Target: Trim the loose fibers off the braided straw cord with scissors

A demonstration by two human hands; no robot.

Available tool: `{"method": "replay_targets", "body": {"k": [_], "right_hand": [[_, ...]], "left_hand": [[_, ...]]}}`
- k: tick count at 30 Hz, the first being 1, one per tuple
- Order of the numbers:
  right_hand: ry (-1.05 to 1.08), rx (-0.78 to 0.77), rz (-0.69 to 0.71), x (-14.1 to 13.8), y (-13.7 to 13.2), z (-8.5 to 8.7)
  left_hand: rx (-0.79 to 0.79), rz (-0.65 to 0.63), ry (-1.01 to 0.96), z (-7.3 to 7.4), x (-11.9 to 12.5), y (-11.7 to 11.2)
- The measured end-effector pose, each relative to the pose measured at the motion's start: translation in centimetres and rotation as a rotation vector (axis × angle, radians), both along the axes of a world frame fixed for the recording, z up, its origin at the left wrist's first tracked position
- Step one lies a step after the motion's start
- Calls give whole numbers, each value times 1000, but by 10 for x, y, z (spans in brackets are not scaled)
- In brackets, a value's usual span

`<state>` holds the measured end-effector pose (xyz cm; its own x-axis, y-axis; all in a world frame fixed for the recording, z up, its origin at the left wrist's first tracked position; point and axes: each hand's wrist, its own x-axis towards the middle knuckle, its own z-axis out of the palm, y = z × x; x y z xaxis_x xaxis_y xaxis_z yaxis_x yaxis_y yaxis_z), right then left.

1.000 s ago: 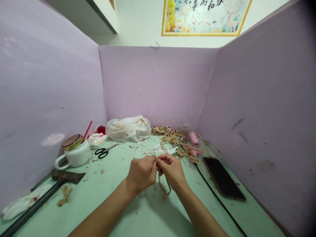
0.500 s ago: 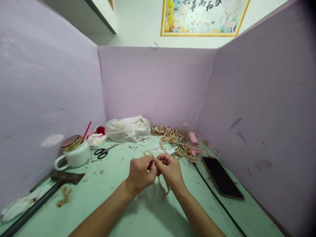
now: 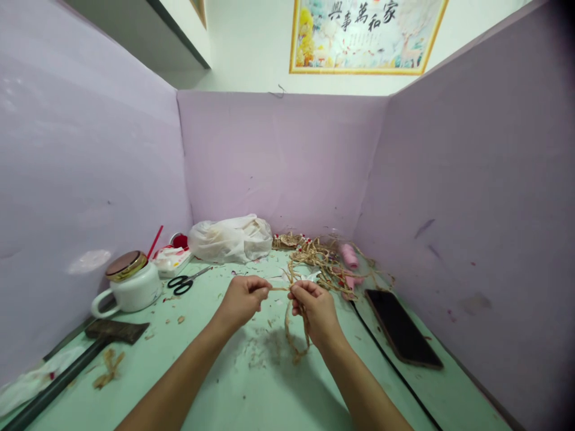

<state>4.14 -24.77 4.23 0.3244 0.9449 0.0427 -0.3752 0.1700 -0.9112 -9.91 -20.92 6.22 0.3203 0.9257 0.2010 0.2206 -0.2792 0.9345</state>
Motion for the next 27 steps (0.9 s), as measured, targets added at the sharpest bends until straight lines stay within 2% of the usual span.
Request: {"method": "replay_targets", "body": {"k": [3,6,10,13,21,27], "right_hand": [[25,-12,10,0,0,1],[63,-40,34,-2,0,0],[68,-61,80,-9,-2,-3],[61,-40,95,-12,-2,-4],[24,-17,73,-13,-3,-1],[-22,-10,67,-15,-5,1]], "left_hand": [[106,30,62,0,-5,5],[49,27,-106,1,-4,2],[-54,-148,-390,2,3,-10],[-91,-229,-407,1,7,-16],[-105,-133,-383,-9,11,-11],[-10,-32,-314,-12,15,-12]]}}
